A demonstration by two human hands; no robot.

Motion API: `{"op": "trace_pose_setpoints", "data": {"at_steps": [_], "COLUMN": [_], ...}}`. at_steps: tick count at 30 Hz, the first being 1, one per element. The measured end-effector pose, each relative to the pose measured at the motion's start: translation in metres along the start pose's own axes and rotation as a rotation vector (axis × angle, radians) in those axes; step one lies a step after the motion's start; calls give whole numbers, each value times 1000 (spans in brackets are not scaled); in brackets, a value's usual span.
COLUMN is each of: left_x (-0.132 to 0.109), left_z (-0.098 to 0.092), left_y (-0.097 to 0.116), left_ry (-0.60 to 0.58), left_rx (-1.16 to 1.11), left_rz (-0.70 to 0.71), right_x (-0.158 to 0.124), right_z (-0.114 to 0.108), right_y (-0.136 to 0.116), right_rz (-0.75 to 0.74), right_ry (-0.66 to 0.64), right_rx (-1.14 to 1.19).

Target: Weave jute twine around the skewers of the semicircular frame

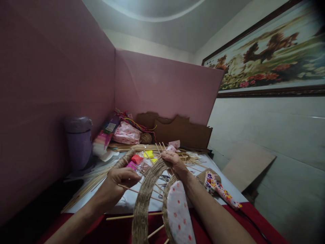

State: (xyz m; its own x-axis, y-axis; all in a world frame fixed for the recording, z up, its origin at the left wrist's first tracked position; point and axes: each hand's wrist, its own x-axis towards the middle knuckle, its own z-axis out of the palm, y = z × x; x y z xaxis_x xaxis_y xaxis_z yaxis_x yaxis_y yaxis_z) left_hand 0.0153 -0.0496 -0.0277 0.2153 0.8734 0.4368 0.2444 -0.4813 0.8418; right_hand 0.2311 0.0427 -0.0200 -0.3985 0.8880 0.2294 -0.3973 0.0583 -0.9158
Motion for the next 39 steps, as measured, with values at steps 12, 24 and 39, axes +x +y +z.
{"op": "trace_pose_setpoints", "data": {"at_steps": [12, 24, 39], "left_x": [-2, 1, 1], "left_z": [6, 9, 7], "left_y": [-1, -8, -14], "left_ry": [-96, -81, -114], "left_rx": [-6, -345, -462], "left_rz": [-197, -366, -423], "right_x": [-3, -3, -1], "right_z": [2, 1, 1], "right_y": [0, 2, 6], "right_rz": [41, 64, 102], "right_ry": [84, 97, 88], "right_rx": [49, 37, 12]}}
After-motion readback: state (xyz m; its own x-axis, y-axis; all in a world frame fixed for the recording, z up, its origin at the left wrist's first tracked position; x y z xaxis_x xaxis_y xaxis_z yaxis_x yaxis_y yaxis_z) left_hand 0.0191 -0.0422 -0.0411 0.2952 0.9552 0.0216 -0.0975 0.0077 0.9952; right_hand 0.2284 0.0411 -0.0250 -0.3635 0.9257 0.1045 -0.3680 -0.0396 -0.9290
